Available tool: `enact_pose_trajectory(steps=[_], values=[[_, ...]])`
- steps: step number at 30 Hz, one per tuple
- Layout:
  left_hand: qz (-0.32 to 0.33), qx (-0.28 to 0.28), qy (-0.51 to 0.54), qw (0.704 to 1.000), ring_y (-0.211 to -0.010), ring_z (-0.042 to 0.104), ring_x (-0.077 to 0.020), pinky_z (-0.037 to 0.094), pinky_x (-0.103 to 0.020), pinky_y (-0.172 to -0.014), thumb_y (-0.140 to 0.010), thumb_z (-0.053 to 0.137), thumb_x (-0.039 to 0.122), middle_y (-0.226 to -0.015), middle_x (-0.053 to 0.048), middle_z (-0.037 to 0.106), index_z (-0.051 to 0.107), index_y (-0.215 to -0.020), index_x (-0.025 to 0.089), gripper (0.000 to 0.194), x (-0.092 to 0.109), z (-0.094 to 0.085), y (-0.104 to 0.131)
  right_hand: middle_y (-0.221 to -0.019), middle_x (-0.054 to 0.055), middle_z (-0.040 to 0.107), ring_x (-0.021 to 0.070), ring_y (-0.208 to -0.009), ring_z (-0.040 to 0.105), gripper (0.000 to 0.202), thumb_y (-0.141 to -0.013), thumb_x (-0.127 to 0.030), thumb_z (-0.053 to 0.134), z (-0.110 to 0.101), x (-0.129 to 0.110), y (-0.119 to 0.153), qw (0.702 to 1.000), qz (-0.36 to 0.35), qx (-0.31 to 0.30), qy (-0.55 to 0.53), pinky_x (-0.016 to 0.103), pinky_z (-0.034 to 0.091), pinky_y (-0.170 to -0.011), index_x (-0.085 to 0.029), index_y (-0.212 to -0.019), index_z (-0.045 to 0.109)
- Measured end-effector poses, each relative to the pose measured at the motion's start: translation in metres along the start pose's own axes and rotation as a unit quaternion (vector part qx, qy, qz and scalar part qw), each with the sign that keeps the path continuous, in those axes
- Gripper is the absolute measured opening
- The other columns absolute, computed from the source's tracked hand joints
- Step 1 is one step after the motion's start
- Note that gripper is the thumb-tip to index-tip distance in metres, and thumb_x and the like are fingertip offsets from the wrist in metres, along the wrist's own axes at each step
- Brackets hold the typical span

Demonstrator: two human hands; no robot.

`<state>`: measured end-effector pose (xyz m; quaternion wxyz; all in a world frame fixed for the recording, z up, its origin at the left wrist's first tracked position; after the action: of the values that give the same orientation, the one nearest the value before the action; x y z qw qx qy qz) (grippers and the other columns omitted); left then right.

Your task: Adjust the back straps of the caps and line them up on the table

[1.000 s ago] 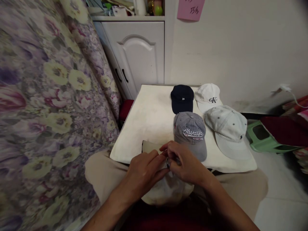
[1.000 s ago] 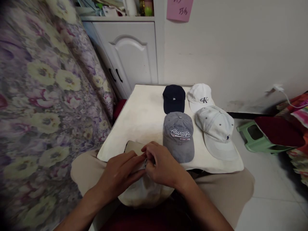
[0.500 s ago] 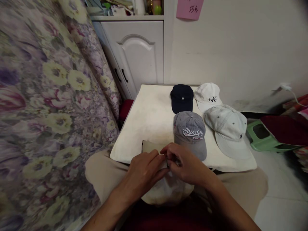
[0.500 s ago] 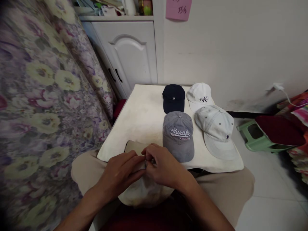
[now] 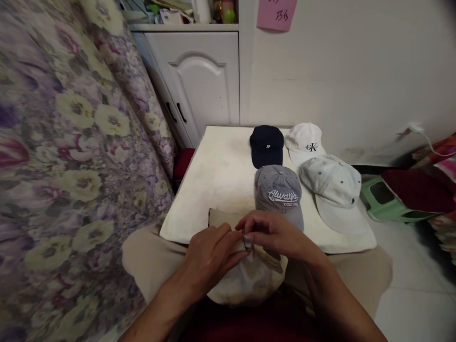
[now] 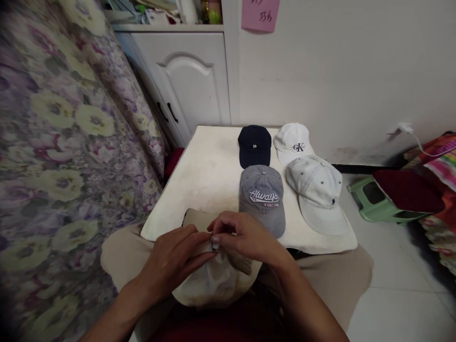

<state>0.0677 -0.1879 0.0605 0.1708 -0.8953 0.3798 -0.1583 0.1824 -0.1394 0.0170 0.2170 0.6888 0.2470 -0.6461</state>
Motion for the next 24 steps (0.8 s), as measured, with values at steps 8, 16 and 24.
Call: enact_pose_trajectory(steps=[8, 16, 24], values=[[0.015, -0.001, -0.035, 0.999, -0.062, 0.056, -0.0192, 0.041, -0.030, -0.054, -0.098, 0.055, 0.034, -0.075, -0.001, 0.057, 0.053, -0.105, 0.018, 0.018, 0.003, -0.001, -0.002, -0.095, 0.002, 0.067, 0.0146, -0.083, 0.062, 0.007, -0.088, -0.021, 0.066, 0.002, -0.007, -0.004, 0.998, -0.004, -0.057, 0.040, 0.029, 0.048, -0.078, -0.019, -0.083, 0.063], [-0.014, -0.041, -0.039, 0.998, -0.062, 0.055, -0.0191, 0.040, -0.030, -0.055, -0.100, 0.050, 0.039, -0.076, 0.000, 0.055, 0.054, -0.108, 0.019, 0.022, -0.003, 0.004, -0.002, -0.084, 0.000, 0.064, 0.0140, -0.076, 0.060, 0.010, -0.087, -0.025, 0.068, 0.004, 0.013, -0.005, 0.999, 0.027, -0.026, -0.021, 0.027, 0.049, -0.069, -0.019, -0.086, 0.059], [-0.021, -0.015, 0.014, 1.000, -0.063, 0.055, -0.0180, 0.040, -0.028, -0.054, -0.098, 0.054, 0.041, -0.076, 0.000, 0.054, 0.054, -0.108, 0.020, 0.024, -0.006, 0.000, -0.001, -0.081, -0.001, 0.065, 0.0117, -0.070, 0.060, 0.025, -0.084, -0.037, 0.075, 0.002, 0.019, -0.005, 0.993, 0.036, -0.018, -0.115, 0.025, 0.048, -0.065, -0.018, -0.095, 0.062]])
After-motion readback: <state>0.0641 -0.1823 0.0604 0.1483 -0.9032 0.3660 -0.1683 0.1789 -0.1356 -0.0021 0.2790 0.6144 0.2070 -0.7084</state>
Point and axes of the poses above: each hand's wrist, its own y-axis away from the middle knuckle, its own z-axis out of the palm, x = y × z, the point moved 8 cm from there along -y, towards the middle knuckle
